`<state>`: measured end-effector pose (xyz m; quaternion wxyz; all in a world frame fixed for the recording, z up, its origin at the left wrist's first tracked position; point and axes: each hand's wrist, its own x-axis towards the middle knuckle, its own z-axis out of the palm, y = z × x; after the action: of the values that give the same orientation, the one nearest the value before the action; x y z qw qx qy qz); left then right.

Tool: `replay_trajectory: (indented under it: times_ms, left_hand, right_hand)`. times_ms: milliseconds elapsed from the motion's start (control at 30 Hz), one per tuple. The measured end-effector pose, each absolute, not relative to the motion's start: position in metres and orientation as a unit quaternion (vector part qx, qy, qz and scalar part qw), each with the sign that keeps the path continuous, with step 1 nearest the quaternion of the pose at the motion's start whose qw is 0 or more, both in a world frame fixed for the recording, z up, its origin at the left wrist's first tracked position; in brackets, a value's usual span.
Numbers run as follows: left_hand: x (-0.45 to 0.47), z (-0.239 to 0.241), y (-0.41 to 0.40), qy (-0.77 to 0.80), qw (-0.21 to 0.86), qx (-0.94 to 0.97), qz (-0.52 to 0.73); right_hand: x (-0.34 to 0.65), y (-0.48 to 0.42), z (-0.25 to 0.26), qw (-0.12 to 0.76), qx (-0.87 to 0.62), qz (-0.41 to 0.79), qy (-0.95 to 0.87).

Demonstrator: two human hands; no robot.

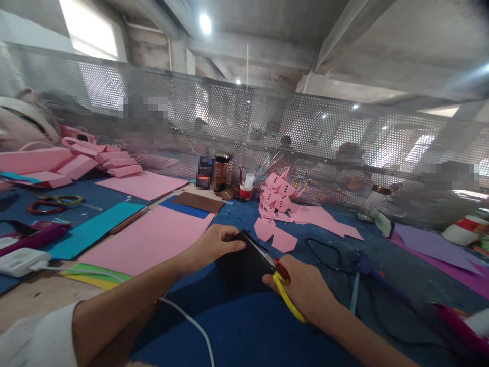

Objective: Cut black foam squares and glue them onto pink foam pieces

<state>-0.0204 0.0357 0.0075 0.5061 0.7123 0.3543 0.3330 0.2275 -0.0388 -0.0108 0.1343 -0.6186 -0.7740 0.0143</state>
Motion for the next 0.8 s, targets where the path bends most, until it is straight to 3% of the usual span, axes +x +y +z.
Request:
replay_trajectory:
  times_ms: [800]
  left_hand:
    - [-0.0196, 0.0103, 0.0317, 0.351, 0.518, 0.709, 0.325]
  right_hand:
    - [0.2257, -0.0414, -0.0093, 0.14, -0.606, 0.011, -0.783]
